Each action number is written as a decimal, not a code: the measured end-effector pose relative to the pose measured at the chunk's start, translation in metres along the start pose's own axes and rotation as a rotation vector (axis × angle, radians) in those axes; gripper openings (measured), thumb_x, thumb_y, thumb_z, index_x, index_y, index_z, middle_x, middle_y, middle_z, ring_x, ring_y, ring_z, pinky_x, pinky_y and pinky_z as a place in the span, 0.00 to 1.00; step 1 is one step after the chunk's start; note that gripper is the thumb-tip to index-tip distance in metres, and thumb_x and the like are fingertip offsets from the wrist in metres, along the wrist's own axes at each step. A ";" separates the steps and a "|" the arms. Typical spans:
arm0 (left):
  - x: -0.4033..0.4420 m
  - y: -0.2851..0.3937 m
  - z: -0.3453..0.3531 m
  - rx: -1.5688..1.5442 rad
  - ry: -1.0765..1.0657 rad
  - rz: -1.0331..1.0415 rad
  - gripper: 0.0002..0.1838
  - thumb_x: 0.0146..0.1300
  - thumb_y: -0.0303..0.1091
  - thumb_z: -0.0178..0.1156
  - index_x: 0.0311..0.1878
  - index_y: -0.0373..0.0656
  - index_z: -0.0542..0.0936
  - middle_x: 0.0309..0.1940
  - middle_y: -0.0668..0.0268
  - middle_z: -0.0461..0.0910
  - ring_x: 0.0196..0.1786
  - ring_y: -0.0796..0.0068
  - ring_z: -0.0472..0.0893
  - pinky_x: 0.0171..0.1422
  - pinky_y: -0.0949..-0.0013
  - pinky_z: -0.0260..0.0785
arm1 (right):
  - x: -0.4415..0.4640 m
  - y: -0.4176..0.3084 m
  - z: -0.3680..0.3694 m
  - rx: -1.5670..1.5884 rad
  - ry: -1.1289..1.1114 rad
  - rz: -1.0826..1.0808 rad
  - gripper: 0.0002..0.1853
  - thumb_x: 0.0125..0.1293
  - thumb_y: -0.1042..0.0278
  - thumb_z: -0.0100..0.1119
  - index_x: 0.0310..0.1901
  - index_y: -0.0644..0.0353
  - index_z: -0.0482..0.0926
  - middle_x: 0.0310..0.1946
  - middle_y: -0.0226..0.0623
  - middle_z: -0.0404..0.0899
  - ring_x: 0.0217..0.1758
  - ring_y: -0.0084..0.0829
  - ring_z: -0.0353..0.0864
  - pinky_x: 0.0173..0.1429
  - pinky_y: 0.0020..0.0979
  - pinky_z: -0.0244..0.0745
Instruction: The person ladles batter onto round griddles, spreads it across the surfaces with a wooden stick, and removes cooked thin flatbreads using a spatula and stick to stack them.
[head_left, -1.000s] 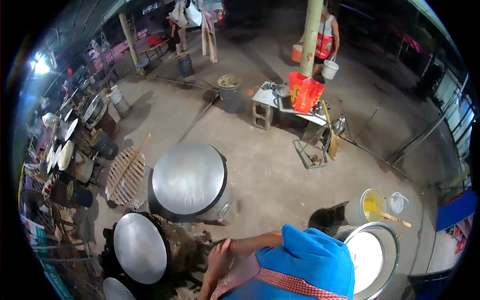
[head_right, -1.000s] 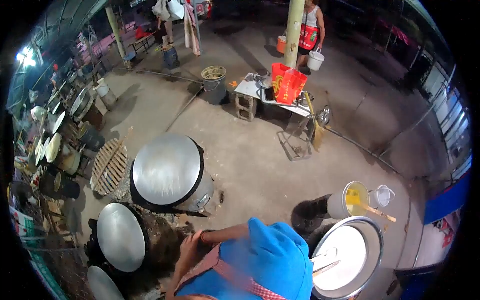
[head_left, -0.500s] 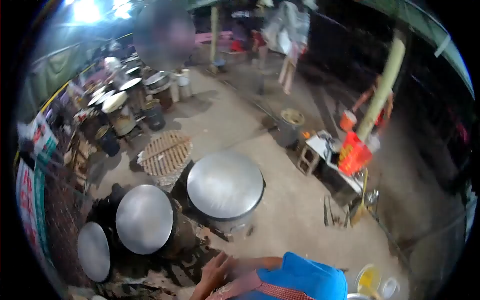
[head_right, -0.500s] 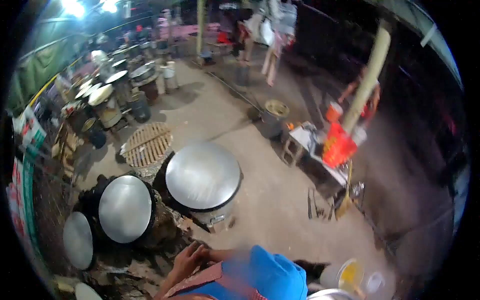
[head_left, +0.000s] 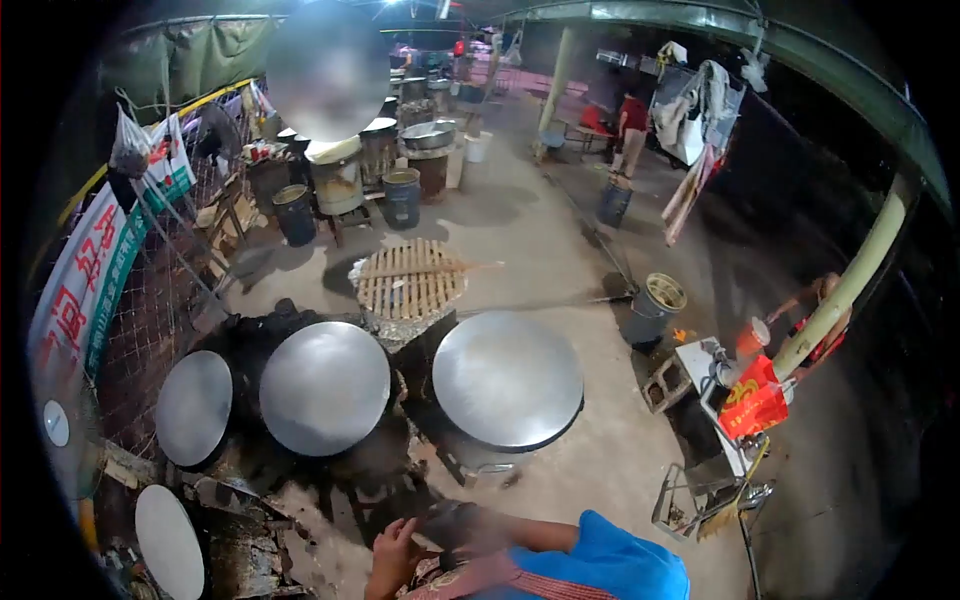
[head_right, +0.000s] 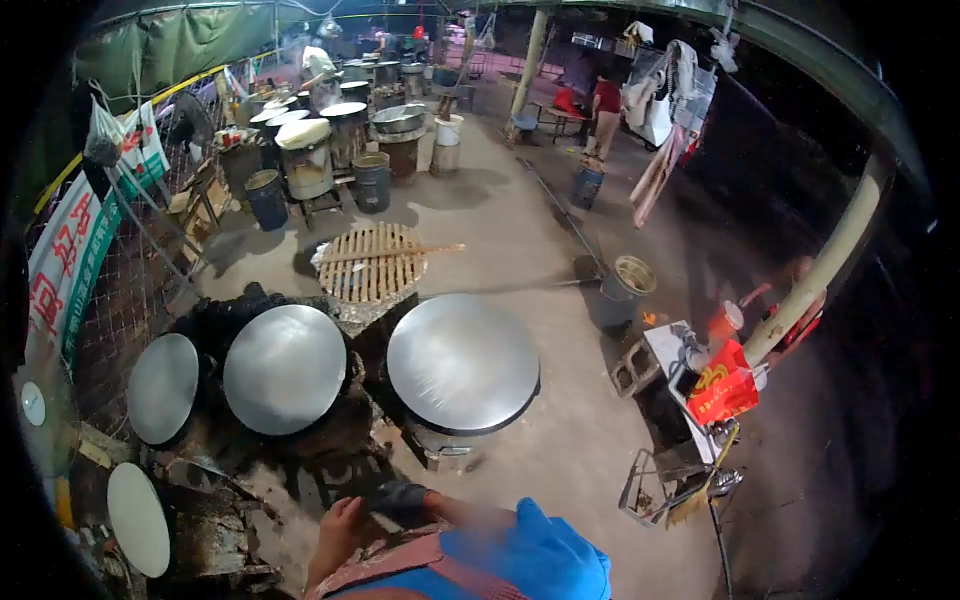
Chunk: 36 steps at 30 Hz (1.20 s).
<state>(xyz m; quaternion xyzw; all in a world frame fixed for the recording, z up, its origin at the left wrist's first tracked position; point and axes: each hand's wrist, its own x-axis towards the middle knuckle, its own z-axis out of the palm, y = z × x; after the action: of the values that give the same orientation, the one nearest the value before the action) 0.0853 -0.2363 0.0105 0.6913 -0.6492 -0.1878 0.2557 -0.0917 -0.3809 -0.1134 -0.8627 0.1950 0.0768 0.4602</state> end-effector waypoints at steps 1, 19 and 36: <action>-0.009 -0.011 -0.002 0.014 -0.024 -0.050 0.27 0.43 0.33 0.64 0.51 0.43 0.70 0.44 0.54 0.72 0.46 0.54 0.73 0.51 0.64 0.65 | 0.003 0.001 -0.004 -0.014 -0.005 -0.001 0.18 0.52 0.53 0.54 0.38 0.59 0.74 0.39 0.46 0.74 0.43 0.44 0.72 0.47 0.38 0.67; -0.199 -0.120 -0.057 0.155 -0.129 -0.716 0.27 0.55 0.49 0.52 0.57 0.52 0.62 0.36 0.56 0.72 0.43 0.57 0.73 0.43 0.54 0.63 | 0.186 -0.141 0.116 -0.377 -0.535 -0.210 0.19 0.53 0.52 0.54 0.39 0.59 0.74 0.39 0.47 0.73 0.44 0.45 0.71 0.48 0.39 0.66; -0.254 -0.022 0.039 -0.421 0.736 -1.582 0.23 0.54 0.45 0.51 0.54 0.51 0.66 0.41 0.55 0.74 0.46 0.56 0.74 0.47 0.57 0.65 | 0.284 -0.260 0.221 -0.809 -1.205 -0.810 0.20 0.53 0.51 0.54 0.39 0.60 0.74 0.40 0.48 0.73 0.45 0.45 0.71 0.49 0.39 0.66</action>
<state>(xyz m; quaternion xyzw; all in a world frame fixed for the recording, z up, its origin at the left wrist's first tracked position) 0.0580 0.0127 -0.0525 0.8916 0.1878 -0.1909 0.3651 0.2839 -0.1440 -0.1278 -0.7760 -0.4533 0.4182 0.1321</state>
